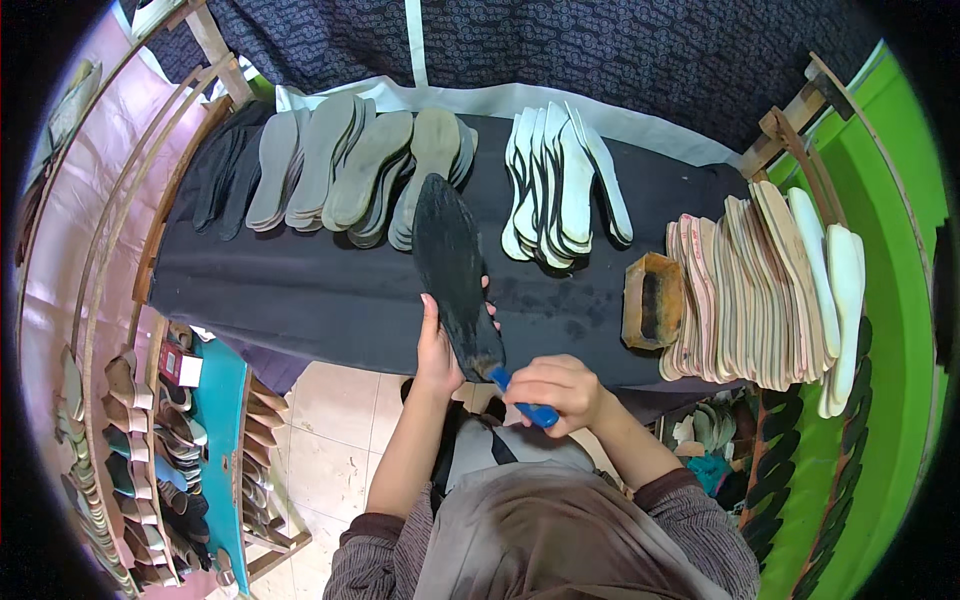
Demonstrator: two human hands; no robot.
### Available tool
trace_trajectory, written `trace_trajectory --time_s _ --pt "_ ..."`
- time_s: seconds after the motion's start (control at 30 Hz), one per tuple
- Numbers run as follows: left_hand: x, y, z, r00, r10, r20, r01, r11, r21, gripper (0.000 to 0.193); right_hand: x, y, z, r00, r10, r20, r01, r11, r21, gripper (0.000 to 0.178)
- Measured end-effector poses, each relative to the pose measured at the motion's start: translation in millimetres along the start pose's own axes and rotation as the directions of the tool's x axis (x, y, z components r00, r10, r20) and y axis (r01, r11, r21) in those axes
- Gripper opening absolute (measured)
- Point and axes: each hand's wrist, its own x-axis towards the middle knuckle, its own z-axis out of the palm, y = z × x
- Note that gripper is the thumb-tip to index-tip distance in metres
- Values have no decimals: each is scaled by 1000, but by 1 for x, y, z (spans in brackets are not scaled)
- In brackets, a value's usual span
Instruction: The person applies adhesive to shoe insoles using a brush and places them onto a wooden rack.
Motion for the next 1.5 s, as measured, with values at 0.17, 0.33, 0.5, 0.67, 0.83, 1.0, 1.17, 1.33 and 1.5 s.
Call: trace_trajectory --time_s 0.17,0.33,0.5,0.67,0.83,1.0,1.17,1.33,1.5 --pt "1 -2 -7 999 -11 30 12 1000 -26 75 5 6 4 993 38 -115 -42 999 -25 21" --pt "2 -2 -10 999 -15 43 16 1000 -19 78 -12 1 1 997 66 -28 -63 995 80 23" --pt "0 -3 -13 1000 -7 4 7 999 -50 70 -4 11 -16 986 39 -160 -49 997 -63 16" --pt "1 -3 -9 998 56 -7 -56 996 -62 68 -7 3 -8 1000 6 -12 -7 1000 -22 30" --pt "1 -2 -10 999 47 8 -46 994 -95 67 -1 8 -7 1000 3 28 -4 1000 25 29" --pt "3 -2 -10 997 76 -15 -77 991 -107 68 8 12 3 992 -52 -111 41 994 -100 25" --pt "3 -2 -11 998 66 -8 -66 995 -78 67 14 9 -1 996 -86 -5 86 996 3 27" --pt "-1 0 -6 996 78 -35 -82 989 -126 65 19 16 -6 997 -57 -60 53 996 -78 29" --pt "-2 0 -2 998 65 3 -64 991 -120 65 15 9 -4 997 -77 -15 77 997 -3 26"
